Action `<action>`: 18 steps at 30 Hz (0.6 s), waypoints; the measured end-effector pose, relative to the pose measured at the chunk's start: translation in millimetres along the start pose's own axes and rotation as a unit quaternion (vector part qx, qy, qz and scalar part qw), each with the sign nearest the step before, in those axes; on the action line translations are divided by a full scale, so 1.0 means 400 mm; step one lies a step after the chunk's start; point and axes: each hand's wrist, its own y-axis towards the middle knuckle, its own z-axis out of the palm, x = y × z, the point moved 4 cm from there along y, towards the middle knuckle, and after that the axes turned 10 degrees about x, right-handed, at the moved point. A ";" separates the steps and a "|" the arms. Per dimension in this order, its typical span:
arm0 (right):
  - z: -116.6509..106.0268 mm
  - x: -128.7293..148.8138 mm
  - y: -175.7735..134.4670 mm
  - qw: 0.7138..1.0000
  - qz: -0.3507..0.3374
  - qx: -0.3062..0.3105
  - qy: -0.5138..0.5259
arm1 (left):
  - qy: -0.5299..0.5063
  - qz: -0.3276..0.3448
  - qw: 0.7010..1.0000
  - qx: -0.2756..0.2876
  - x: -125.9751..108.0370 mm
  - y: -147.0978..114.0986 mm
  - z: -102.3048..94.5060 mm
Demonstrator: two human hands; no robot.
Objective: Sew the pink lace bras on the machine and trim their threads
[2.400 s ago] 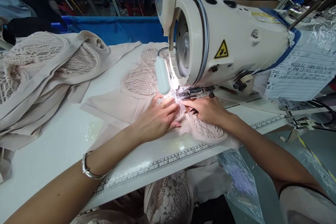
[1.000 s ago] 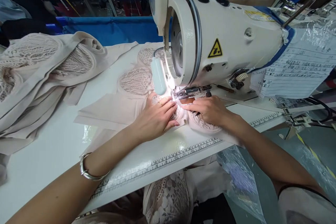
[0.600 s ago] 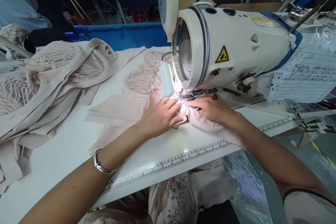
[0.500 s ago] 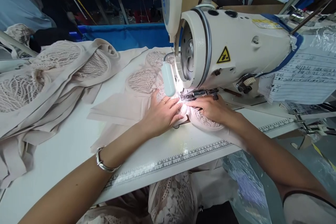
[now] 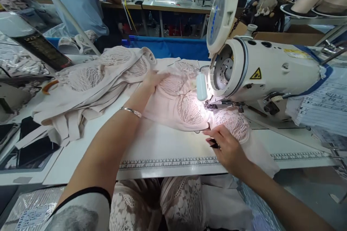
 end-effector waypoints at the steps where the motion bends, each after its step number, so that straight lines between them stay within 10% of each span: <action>1: 0.023 0.017 0.009 0.996 0.019 0.012 0.091 | -0.025 0.005 1.000 0.004 -0.012 -0.011 -0.016; 3: 0.080 0.034 0.038 0.948 0.098 0.065 0.296 | -0.091 0.057 0.994 0.018 -0.048 -0.043 -0.050; 11: 0.204 0.086 0.290 0.569 0.243 0.132 0.774 | -0.207 0.212 0.955 0.022 -0.134 -0.155 -0.138; 18: 0.188 0.062 0.424 0.473 0.227 -0.028 0.851 | -0.115 0.210 0.971 -0.003 -0.130 -0.146 -0.150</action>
